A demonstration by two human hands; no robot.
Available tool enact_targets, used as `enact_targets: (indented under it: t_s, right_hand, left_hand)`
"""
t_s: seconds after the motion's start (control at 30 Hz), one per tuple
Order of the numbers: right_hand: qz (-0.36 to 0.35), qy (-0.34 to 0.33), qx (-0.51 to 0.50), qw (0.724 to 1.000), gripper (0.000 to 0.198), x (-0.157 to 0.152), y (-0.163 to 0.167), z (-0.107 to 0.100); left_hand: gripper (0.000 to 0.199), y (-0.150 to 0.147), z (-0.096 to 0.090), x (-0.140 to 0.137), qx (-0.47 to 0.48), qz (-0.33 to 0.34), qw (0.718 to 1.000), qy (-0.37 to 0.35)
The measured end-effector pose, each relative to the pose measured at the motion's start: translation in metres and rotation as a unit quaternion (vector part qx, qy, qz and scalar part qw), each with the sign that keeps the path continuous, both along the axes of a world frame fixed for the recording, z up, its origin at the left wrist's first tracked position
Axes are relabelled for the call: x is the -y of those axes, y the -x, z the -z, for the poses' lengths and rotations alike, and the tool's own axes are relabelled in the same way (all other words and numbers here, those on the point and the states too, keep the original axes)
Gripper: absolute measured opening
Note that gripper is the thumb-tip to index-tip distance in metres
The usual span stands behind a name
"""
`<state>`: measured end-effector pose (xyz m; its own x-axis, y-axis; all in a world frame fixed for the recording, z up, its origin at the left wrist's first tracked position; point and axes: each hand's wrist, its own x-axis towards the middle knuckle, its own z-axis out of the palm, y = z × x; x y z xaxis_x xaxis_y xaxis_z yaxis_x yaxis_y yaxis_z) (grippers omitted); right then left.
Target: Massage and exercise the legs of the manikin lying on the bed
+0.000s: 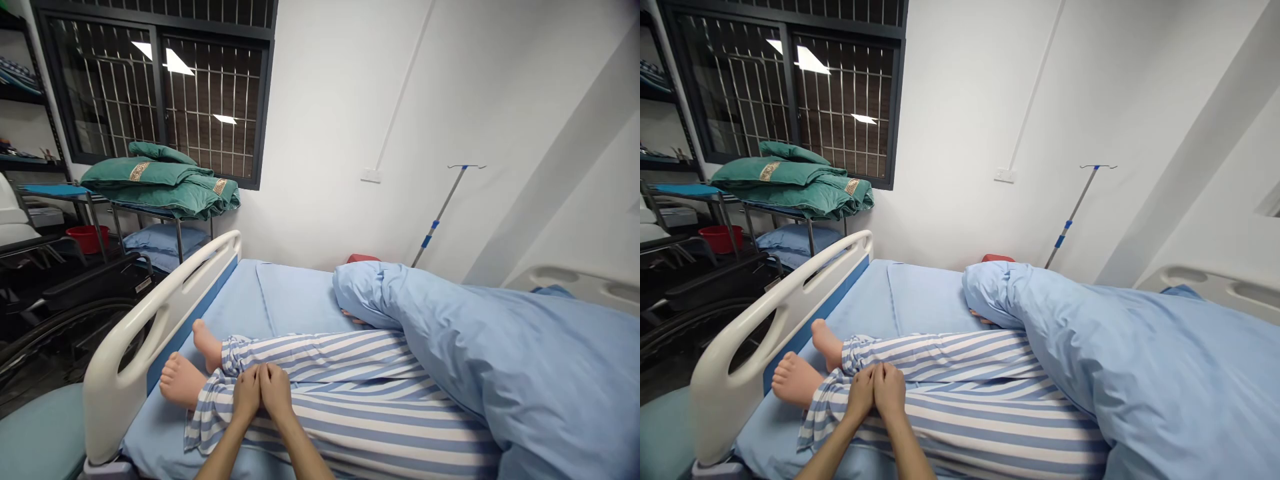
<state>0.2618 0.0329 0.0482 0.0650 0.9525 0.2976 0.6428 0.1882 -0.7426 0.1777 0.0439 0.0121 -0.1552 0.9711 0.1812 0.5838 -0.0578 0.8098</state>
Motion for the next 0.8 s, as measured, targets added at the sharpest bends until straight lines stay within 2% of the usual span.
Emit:
enact_targets:
  t_s: [0.23,0.47,0.67,0.8]
  right_hand:
    - [0.011,-0.016,-0.037,0.999,0.039,0.001,-0.002,0.014]
    - [0.012,-0.011,-0.04,0.999,0.039,0.002,-0.005,0.011]
    - [0.025,-0.011,-0.089,0.996,0.041,0.001,-0.005,0.012]
    - [0.009,-0.015,-0.174,0.985,0.041,-0.003,-0.009,0.014]
  left_hand:
    - [0.029,-0.004,-0.001,0.001,-0.075,0.002,0.997,0.026]
    - [0.03,-0.005,0.002,0.001,-0.085,-0.003,0.996,0.018]
    - [0.031,-0.008,-0.007,-0.003,-0.029,0.01,0.999,0.016]
    - [0.036,-0.018,-0.02,-0.008,0.073,0.014,0.997,0.002]
